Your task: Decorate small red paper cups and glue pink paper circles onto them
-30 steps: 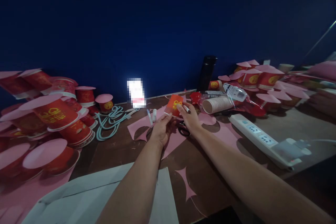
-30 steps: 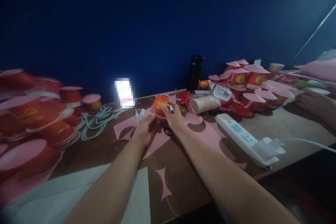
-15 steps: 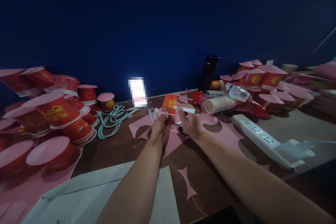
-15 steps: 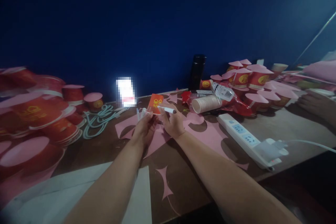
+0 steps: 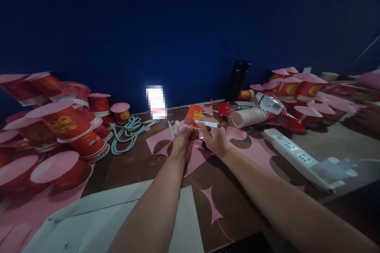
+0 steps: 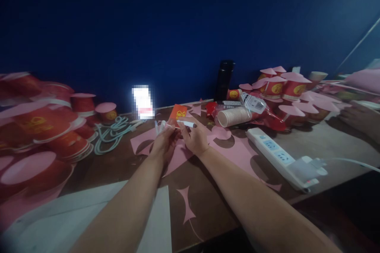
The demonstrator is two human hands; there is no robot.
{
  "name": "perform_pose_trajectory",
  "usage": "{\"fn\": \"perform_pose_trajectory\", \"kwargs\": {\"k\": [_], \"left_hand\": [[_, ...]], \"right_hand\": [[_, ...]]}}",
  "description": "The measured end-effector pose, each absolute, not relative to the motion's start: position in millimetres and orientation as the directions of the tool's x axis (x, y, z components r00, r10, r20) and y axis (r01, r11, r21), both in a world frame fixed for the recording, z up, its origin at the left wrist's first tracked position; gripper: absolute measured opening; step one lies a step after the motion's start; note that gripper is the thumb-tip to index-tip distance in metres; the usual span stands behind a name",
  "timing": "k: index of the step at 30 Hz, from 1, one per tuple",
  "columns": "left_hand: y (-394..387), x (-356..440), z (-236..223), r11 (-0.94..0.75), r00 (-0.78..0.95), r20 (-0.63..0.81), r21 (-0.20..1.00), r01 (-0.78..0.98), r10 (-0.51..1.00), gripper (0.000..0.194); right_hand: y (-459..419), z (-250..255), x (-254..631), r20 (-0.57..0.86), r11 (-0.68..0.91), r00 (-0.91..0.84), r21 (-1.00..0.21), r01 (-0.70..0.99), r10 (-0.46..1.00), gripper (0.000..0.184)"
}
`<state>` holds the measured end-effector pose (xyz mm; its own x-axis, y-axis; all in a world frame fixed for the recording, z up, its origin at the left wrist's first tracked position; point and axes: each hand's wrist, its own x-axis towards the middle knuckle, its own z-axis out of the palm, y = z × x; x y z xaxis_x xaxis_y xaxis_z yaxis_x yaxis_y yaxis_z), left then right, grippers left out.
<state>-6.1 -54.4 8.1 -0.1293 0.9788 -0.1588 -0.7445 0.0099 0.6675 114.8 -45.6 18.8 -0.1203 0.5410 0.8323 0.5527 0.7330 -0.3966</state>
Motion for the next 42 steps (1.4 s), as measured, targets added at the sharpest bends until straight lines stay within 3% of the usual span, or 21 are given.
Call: {"fn": "perform_pose_trajectory", "kwargs": {"k": [2, 11, 26, 42], "left_hand": [[-54.3, -5.9, 8.3, 0.011, -0.125, -0.15, 0.679, -0.734, 0.981, 0.056], [-51.5, -5.9, 6.5, 0.017, -0.111, -0.125, 0.736, -0.677, 0.986, 0.022], [-49.1, -4.6, 1.6, -0.025, -0.137, -0.092, 0.739, -0.673, 0.986, 0.03], [-50.5, -5.2, 6.7, -0.005, -0.138, -0.129, 0.712, -0.702, 0.982, 0.021]], "right_hand": [[-44.9, 18.1, 115.1, 0.83, 0.729, -0.122, -0.396, 0.559, 0.544, 0.02], [-47.0, 19.2, 115.0, 0.808, 0.713, -0.123, -0.422, 0.56, 0.576, 0.024], [-44.0, 16.2, 115.8, 0.805, 0.686, -0.095, -0.43, 0.587, 0.585, 0.028], [-47.0, 16.6, 112.0, 0.797, 0.689, -0.113, -0.431, 0.583, 0.593, 0.023]]}}
